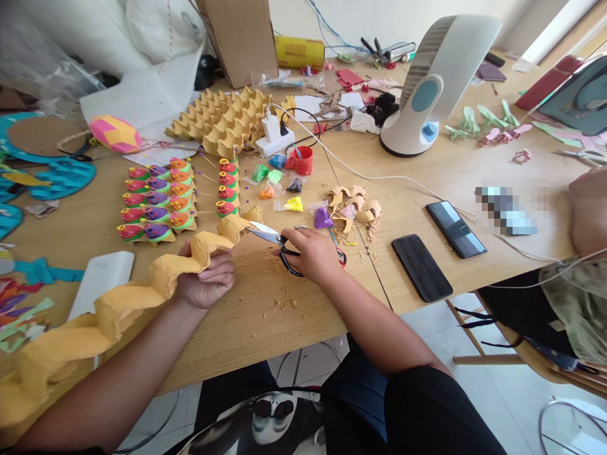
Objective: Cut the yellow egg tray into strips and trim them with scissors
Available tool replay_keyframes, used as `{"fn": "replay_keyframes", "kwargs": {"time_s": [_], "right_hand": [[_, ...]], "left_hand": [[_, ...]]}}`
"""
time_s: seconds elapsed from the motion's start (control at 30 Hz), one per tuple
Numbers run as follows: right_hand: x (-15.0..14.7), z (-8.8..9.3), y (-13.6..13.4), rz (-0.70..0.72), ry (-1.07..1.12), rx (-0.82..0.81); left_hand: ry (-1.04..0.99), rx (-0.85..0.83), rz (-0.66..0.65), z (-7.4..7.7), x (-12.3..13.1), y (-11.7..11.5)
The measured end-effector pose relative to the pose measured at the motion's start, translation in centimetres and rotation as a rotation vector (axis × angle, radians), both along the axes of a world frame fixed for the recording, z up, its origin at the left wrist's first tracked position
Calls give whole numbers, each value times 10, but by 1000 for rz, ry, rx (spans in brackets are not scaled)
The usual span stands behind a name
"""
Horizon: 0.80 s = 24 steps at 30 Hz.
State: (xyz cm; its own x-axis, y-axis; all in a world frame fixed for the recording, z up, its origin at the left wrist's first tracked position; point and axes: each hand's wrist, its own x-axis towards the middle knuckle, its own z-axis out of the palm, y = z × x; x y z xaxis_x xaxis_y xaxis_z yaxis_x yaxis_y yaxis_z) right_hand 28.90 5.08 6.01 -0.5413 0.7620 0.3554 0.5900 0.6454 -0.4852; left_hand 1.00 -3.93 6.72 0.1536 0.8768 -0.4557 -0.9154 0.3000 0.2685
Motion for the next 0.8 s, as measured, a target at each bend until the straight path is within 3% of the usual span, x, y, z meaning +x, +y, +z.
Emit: {"fn": "replay_keyframes", "kwargs": {"time_s": [0.8], "right_hand": [[3, -1, 3, 44, -10, -14]], "left_hand": [[-22, 16, -13, 0, -1, 0]]}}
